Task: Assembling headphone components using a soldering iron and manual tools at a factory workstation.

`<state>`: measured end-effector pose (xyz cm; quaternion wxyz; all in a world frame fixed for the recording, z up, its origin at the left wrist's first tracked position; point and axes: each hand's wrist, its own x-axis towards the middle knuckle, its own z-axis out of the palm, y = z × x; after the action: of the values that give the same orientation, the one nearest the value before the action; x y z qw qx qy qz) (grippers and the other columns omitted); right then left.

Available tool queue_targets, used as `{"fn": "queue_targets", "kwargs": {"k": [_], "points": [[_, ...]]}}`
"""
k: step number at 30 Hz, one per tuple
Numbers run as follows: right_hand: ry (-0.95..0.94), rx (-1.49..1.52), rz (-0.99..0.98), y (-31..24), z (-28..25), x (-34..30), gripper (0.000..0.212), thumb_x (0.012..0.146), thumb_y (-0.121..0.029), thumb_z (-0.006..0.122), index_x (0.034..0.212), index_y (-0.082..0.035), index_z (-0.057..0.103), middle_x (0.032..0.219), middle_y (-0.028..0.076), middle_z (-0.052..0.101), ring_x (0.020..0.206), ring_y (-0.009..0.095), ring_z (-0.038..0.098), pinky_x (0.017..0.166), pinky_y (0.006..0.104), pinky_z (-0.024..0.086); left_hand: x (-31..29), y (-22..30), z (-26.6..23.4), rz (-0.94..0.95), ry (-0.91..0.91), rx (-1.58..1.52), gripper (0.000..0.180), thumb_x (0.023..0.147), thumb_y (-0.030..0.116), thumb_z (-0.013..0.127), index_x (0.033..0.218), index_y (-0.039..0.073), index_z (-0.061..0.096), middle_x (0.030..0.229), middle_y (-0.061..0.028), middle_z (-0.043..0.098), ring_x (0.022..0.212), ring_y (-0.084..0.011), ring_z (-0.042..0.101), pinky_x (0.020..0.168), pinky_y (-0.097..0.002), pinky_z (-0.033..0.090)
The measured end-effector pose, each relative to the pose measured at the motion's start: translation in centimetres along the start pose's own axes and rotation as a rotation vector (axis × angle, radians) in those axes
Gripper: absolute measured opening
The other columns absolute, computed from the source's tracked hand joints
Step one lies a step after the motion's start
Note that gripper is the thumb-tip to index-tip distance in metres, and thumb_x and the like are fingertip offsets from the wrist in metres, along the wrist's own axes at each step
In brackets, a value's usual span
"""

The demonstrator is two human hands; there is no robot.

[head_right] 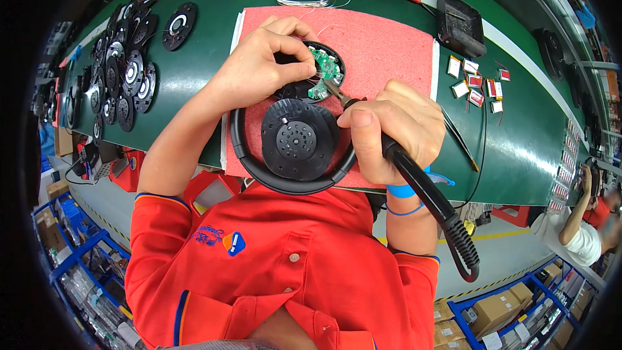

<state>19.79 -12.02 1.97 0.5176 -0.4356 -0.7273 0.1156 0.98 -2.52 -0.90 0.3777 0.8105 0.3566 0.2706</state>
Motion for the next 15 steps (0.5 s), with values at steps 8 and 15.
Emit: {"fn": "queue_targets", "kwargs": {"k": [8,15], "points": [[-0.007,0.01,0.016,-0.05,0.04,-0.07,0.038,0.088,-0.019,0.051,0.057,0.002,0.058,0.051,0.005,0.053,0.046,0.014,0.041,0.044,0.0275,0.03,-0.18,-0.02,0.08,0.0,0.008,0.002,0.009,0.067,0.011,0.068,0.074,0.006,0.07,0.098,-0.0075,0.06,0.097,-0.0275,0.048,0.086,-0.0349,0.041],[0.008,0.013,0.012,-0.06,0.2,0.01,0.038,0.088,-0.019,0.051,0.056,0.002,0.058,0.051,0.005,0.052,0.046,0.014,0.041,0.044,0.0275,0.029,-0.13,-0.08,0.16,-0.016,0.007,-0.008,0.009,0.068,0.011,0.067,0.074,0.005,0.07,0.099,-0.007,0.06,0.099,-0.0266,0.047,0.088,-0.0344,0.04]]}}
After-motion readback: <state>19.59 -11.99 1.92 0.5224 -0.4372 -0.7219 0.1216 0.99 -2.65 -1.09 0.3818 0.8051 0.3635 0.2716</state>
